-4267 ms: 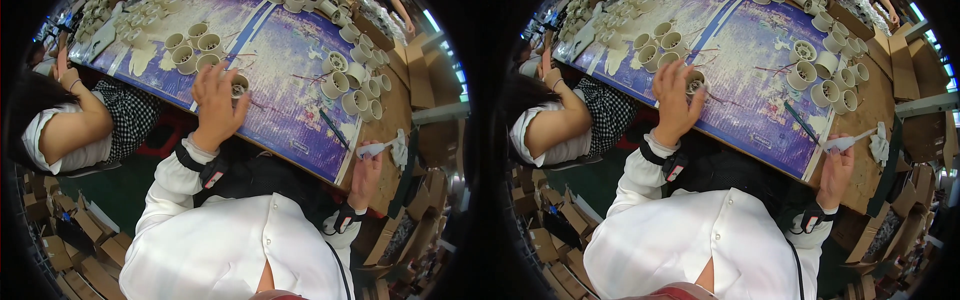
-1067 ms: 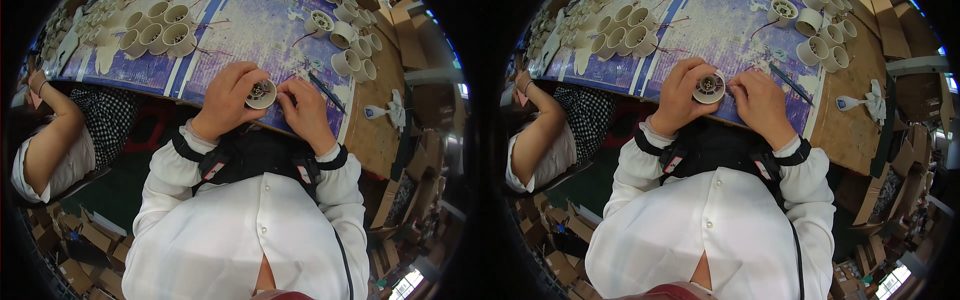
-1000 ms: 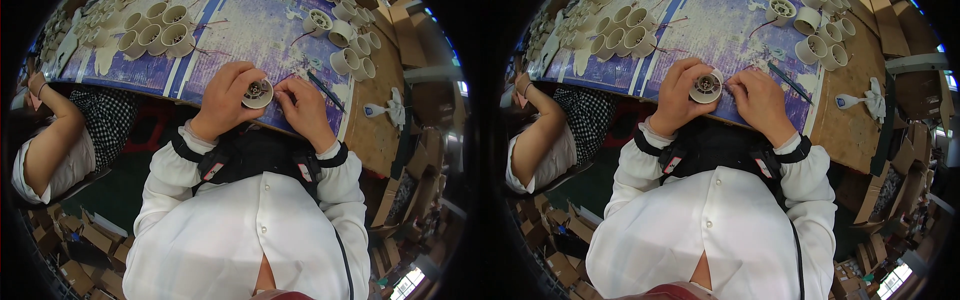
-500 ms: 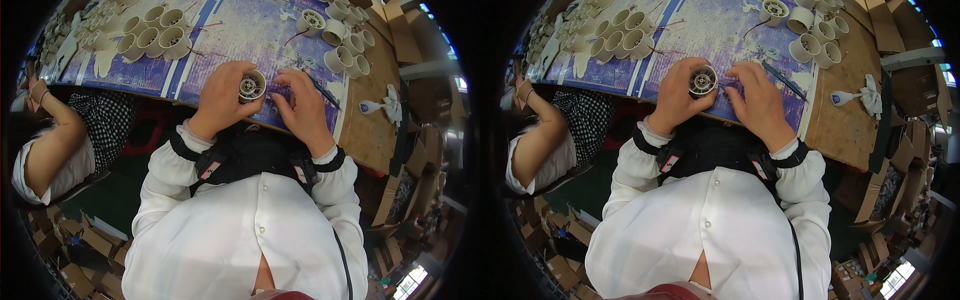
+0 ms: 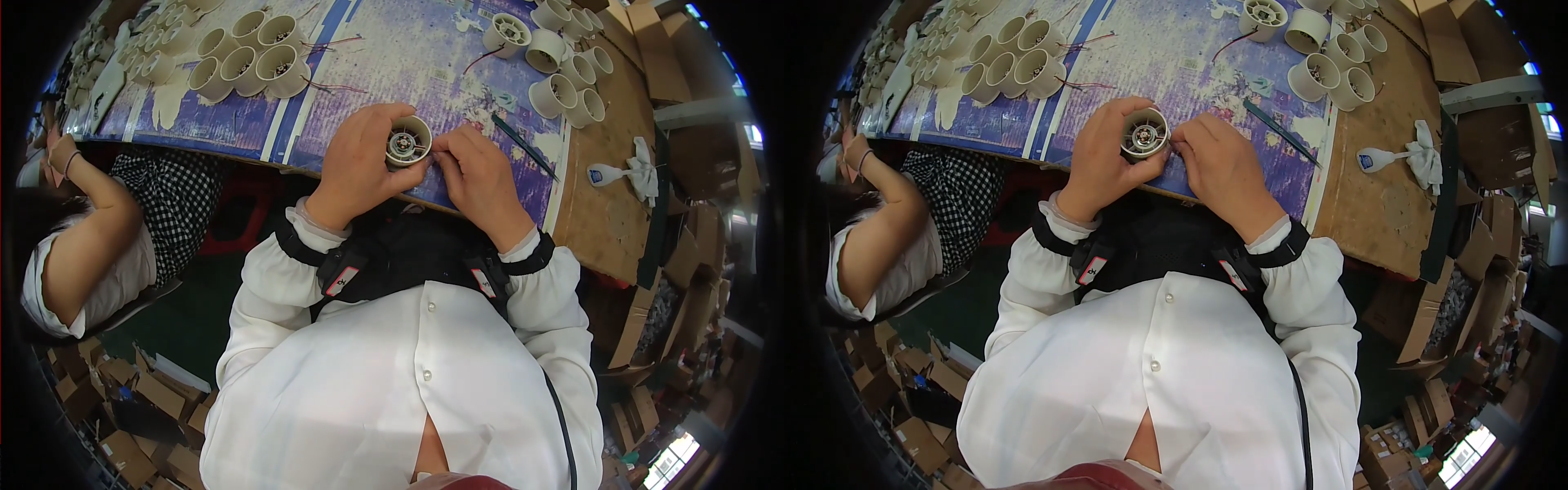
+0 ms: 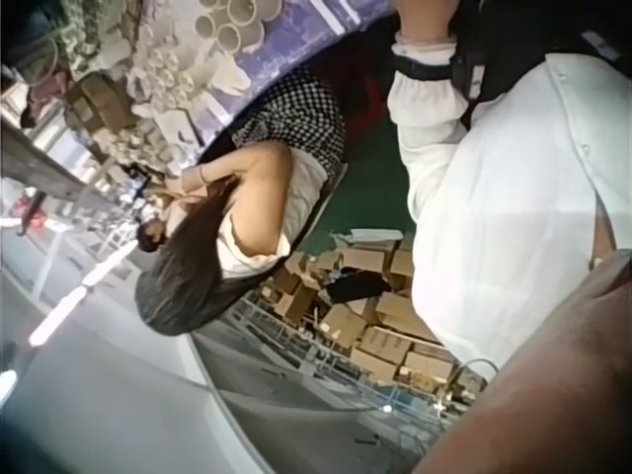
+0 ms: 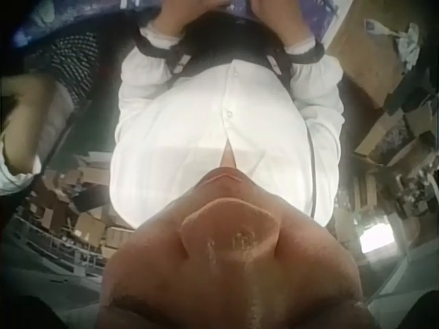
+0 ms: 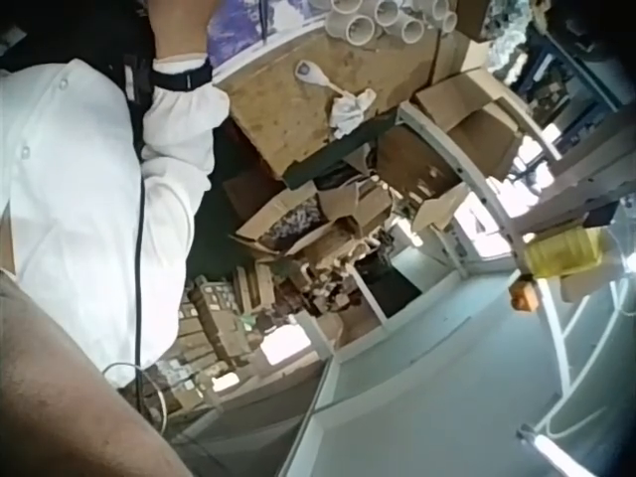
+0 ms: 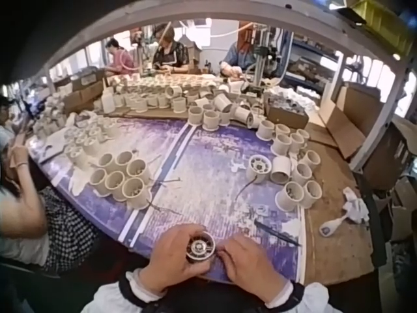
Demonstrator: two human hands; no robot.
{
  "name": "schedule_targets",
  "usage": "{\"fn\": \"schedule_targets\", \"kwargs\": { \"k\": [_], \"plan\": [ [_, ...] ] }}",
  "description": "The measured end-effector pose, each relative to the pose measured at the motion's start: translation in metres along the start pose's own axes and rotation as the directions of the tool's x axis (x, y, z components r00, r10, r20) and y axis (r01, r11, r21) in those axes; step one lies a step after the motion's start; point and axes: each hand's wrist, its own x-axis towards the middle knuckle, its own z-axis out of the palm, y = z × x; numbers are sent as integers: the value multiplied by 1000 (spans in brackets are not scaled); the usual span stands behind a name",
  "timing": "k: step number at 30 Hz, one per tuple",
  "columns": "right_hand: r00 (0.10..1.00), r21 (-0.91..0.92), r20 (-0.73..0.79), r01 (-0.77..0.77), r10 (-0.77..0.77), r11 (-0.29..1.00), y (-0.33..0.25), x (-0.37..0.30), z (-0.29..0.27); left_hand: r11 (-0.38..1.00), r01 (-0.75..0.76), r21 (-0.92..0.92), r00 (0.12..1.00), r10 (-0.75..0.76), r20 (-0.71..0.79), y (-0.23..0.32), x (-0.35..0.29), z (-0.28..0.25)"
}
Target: Applying glue and assembling small components into plastic cups.
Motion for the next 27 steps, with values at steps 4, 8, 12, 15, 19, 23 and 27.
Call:
{"fn": "schedule_targets", "kwargs": {
  "k": [4, 8, 12, 15, 19, 23, 27],
  "plan": [
    [999, -45, -9, 32, -32, 998, 1, 0, 1, 1000, 8, 6, 1000, -8, -5, 1, 0, 1],
    [999, -1, -43, 5, -5, 1000, 0, -2, 4, 972, 203, -121, 979, -201, 27, -1, 0, -6],
    [997, 84, -24, -71, 73, 994, -8, -2, 1, 866, 355, -353, 935, -338, 111, -3, 2, -9],
    [992, 143, -11, -126, 129, 982, -13, -1, -1, 734, 430, -525, 899, -402, 173, -5, 4, -10],
    [987, 200, -12, -157, 162, 967, -16, -1, -2, 729, 429, -533, 900, -393, 187, -8, 4, -10],
    [989, 235, -9, -140, 146, 962, -15, 0, -2, 685, 451, -572, 888, -409, 210, -6, 5, -13],
    [990, 262, -65, -105, 126, 959, -7, 1, 2, 689, 441, -575, 892, -407, 197, -5, 5, -12]
  ]
}}
